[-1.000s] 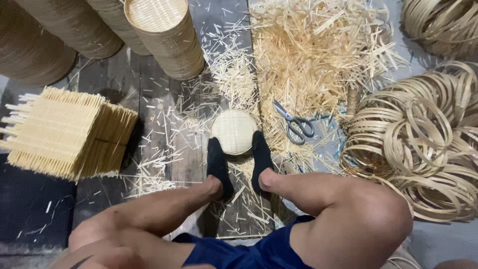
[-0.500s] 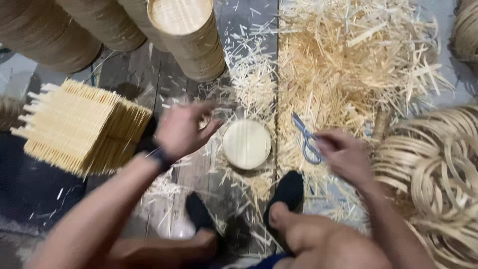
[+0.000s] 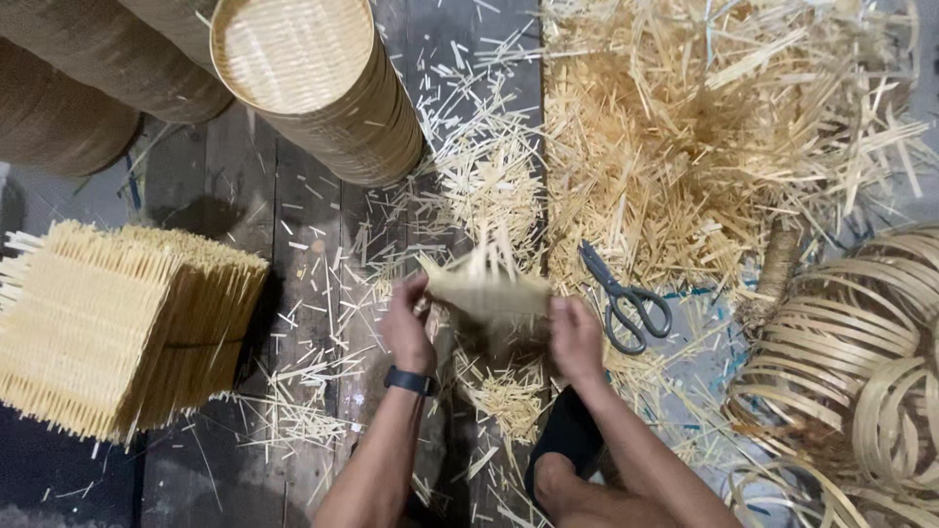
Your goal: The person repeatedly places a circular bamboo mat over a wooden mold, trims the excess edges with shears, and stacks the finished mats. The process is repeated multiple times with new mats from a nearby stack.
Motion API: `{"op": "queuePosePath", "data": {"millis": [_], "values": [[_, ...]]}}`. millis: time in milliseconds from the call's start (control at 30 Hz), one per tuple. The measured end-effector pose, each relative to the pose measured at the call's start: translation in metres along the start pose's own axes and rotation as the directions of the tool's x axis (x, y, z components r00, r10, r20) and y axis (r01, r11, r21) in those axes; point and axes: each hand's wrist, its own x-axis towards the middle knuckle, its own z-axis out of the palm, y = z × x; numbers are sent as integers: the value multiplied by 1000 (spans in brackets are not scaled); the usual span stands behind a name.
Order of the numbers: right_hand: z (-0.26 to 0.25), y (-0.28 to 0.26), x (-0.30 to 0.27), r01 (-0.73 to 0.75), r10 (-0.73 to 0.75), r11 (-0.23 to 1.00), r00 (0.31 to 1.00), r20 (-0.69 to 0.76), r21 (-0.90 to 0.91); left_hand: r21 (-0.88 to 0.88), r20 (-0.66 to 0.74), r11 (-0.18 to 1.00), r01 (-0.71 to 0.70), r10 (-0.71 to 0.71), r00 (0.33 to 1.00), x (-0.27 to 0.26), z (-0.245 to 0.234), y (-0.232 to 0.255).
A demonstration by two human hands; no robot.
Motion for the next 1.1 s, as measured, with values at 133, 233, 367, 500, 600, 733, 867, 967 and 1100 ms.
{"op": "queuePosePath", "data": {"millis": [133,233,367,500,600,733,867,967,1100], "values": [[-8,19,3,-103,34,689,993,110,717,-16,111,966,259,-256,960,19,-14,1],[10,46,8,-78,88,961,996,-28,265,253,211,967,-27,-28,977,44,-23,-37],[9,79,3,83,-79,995,995,-64,55,439,240,859,-264,171,956,41,-28,-56],[-30,93,20,119,-157,980,954,-257,-160,818,472,70,-571,486,736,-21,-2,-39],[-67,93,45,97,-313,720,929,-197,-687,877,454,135,-462,86,887,-59,43,-36],[-103,92,77,28,-148,646,985,-89,-763,864,491,32,-503,173,854,-61,67,-36],[-120,106,93,-122,102,647,992,-73,-753,670,655,138,-729,351,669,-46,44,-32],[-131,122,96,-80,117,608,993,-10,-790,619,726,157,-770,261,637,-45,34,-31],[-130,125,78,-22,108,714,991,79,-700,568,816,1,-823,132,563,-35,49,-14]]}}
